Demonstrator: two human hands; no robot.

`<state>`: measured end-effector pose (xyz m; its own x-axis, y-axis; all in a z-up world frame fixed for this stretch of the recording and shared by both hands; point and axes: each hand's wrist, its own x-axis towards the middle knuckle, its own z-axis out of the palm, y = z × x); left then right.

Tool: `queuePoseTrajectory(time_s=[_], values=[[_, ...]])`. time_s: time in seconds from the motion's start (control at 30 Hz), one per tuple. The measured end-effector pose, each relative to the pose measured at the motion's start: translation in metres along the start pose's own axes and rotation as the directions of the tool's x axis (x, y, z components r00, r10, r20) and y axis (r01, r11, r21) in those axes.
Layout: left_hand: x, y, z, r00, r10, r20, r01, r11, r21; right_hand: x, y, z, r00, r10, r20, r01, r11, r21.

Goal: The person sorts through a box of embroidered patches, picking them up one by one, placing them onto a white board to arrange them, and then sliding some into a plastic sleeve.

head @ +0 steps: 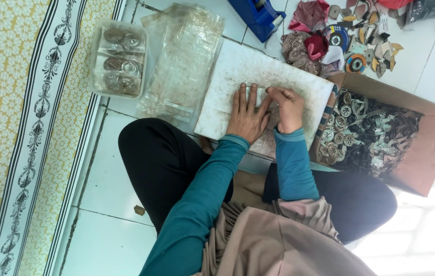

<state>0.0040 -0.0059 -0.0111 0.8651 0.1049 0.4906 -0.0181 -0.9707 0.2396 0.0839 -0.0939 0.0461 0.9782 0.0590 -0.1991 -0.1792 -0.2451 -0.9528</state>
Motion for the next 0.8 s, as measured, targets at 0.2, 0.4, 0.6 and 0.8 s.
queuePoseTrajectory(time_s=[0.2, 0.4, 0.6, 0.8], values=[[-0.001, 0.000, 0.001, 0.999, -0.002, -0.054, 0.000, 0.999, -0.035, 0.026, 0.059, -0.004, 0.999, 0.045, 0.020, -0.046, 0.998, 0.046], [-0.003, 0.000, 0.009, 0.997, -0.004, -0.073, -0.001, 0.998, -0.062, 0.041, 0.079, -0.004, 0.996, 0.063, -0.062, -0.062, 0.998, 0.013], [-0.006, -0.001, 0.012, 1.000, 0.011, -0.014, -0.012, 0.998, -0.061, 0.004, 0.030, 0.013, 0.974, -0.156, -0.167, 0.109, 0.959, -0.262], [-0.009, -0.002, 0.019, 0.998, 0.021, 0.067, -0.019, 0.999, -0.031, 0.004, 0.042, 0.017, 0.947, -0.268, -0.178, 0.149, 0.855, -0.497]])
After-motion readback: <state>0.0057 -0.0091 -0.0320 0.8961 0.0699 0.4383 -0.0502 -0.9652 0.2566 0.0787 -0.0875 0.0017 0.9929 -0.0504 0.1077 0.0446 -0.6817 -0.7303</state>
